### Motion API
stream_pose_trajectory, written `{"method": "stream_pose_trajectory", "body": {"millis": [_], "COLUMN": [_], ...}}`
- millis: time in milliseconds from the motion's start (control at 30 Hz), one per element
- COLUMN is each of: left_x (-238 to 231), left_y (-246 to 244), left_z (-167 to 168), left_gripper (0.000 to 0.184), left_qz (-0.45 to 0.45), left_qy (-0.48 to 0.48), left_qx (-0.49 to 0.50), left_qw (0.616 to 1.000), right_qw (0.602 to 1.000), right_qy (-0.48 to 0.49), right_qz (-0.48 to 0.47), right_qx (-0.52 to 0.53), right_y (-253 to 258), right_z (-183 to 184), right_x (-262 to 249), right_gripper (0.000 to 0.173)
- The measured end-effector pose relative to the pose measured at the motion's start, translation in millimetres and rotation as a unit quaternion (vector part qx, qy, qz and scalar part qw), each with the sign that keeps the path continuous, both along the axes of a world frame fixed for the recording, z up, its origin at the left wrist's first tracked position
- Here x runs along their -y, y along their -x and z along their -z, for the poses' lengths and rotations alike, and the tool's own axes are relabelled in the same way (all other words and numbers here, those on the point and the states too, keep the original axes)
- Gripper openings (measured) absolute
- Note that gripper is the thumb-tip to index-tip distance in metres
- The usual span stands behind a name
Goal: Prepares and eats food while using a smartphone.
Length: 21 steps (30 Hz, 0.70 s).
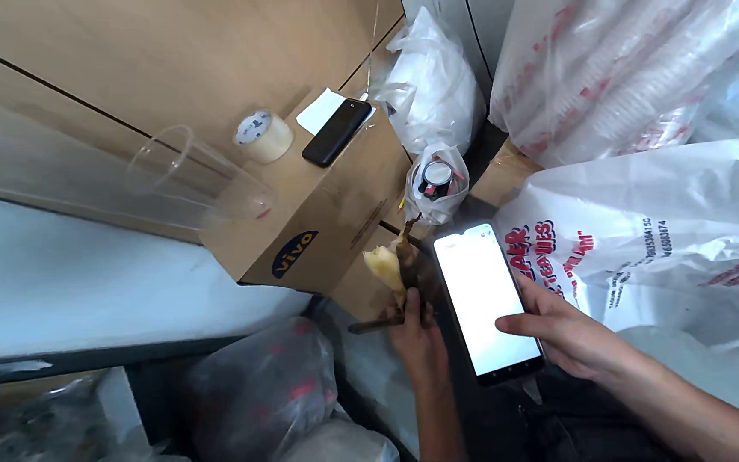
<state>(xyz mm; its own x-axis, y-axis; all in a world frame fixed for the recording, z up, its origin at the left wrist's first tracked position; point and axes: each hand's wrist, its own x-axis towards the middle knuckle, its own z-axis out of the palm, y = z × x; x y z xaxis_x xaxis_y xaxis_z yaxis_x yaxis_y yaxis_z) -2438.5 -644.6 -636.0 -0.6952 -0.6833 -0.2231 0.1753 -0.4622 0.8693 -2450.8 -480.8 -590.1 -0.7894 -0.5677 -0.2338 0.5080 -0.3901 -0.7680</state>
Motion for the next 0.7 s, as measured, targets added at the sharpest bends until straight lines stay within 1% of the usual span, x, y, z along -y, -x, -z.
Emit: {"method": "stream_pose_trajectory", "body": {"millis": [267,367,433,533,700], "left_x": [4.9,5.3,5.3,4.3,3.1], "left_y": [-2.9,-3.0,-3.4,-4.2,-4.6], "left_z": [6.8,8.1,9.4,11.1,10.9], "left_gripper": [0.014,0.014,0.014,0.013,0.013], "left_qz": [-0.008,-0.007,-0.005,-0.003,-0.003], "left_qy": [-0.017,-0.013,-0.009,-0.01,-0.013], "left_qx": [0.007,0.007,0.006,0.002,0.001], "left_qw": [1.0,1.0,1.0,1.0,1.0], "right_qw": [0.999,0.999,0.999,0.999,1.0], "right_qy": [0.026,0.033,0.035,0.035,-0.002], "right_qz": [-0.028,-0.032,-0.03,-0.016,0.001], "right_qx": [-0.005,-0.011,-0.012,-0.001,0.013], "right_y": [3.1,3.2,3.9,4.6,4.4], "right_z": [6.4,7.7,7.6,6.9,3.5], "right_x": [-2.1,-2.8,-2.5,-0.8,0.0], "right_gripper": [0.069,0.068,0.064,0.051,0.04]}}
